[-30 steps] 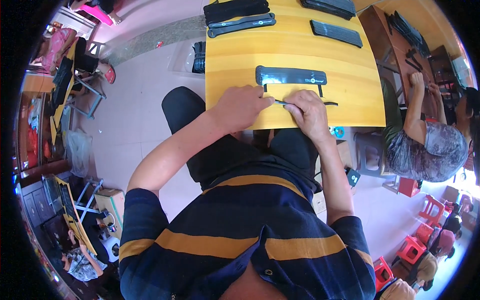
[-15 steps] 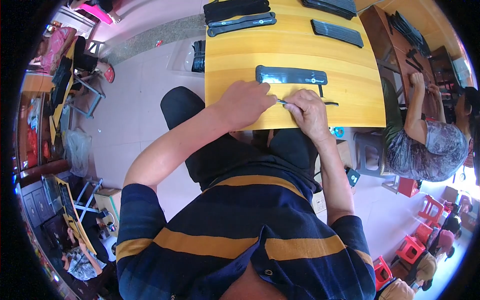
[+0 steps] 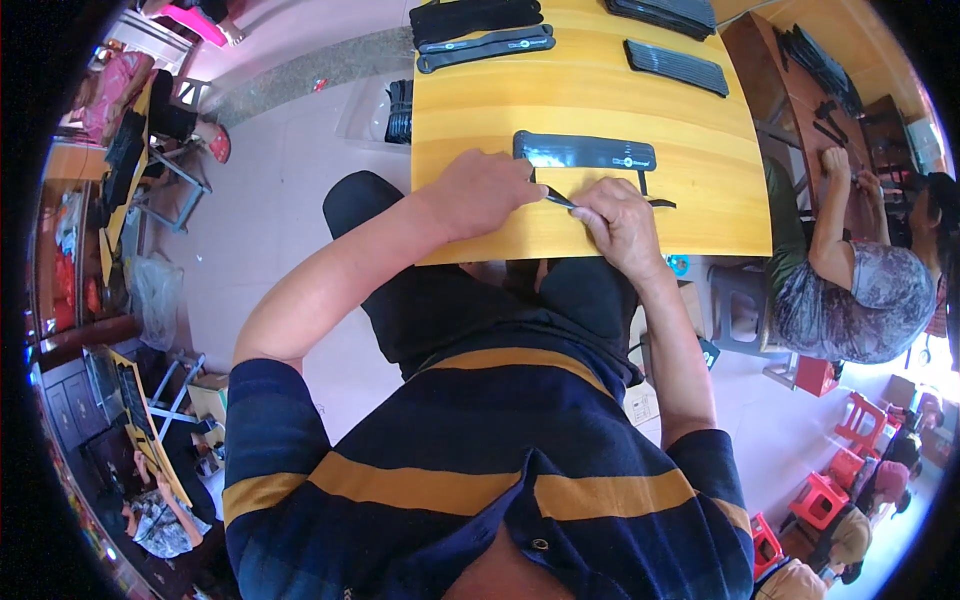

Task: Assembling plastic buckles and connectors onto fabric straps at a workbench.

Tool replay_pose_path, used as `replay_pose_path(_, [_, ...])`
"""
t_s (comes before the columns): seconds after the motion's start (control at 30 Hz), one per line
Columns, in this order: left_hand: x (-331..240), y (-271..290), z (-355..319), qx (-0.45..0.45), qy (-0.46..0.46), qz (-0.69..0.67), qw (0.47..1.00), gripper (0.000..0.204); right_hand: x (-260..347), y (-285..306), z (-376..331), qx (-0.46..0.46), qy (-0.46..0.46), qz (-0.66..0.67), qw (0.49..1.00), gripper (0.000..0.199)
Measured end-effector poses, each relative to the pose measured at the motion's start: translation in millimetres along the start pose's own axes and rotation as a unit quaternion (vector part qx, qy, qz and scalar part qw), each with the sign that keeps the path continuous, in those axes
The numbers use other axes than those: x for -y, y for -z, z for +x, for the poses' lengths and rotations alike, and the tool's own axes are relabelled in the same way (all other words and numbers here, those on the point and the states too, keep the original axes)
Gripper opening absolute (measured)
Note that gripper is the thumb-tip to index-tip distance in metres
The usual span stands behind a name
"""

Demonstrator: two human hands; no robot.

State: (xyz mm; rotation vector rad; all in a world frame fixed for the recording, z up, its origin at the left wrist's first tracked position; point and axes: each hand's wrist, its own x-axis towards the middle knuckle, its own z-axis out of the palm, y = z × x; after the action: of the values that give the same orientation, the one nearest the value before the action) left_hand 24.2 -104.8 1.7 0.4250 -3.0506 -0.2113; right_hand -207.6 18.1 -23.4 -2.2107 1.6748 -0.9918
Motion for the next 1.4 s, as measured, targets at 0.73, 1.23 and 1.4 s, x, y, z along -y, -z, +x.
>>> replay_pose_path(0.73, [6.4,2.2,-8.4,-0.079,-0.025,0.043,0.996,0.029,1.8,-17.4,13.1,-0.012,-0.006,-0.035,0.999,0.013])
replay_pose_path(1.23, [0.6,0.3,-17.6,-0.117,0.059,-0.072,0.989,0.041,0.8,-12.3,6.1,-0.013,-0.019,-0.012,1.000,0.017])
replay_pose_path(1.4, [-12.8,-2.5,-23.6,-0.096,0.045,-0.033,0.994,0.045,13.9,4.0,6.2,-0.028,-0.032,-0.044,0.998,0.021])
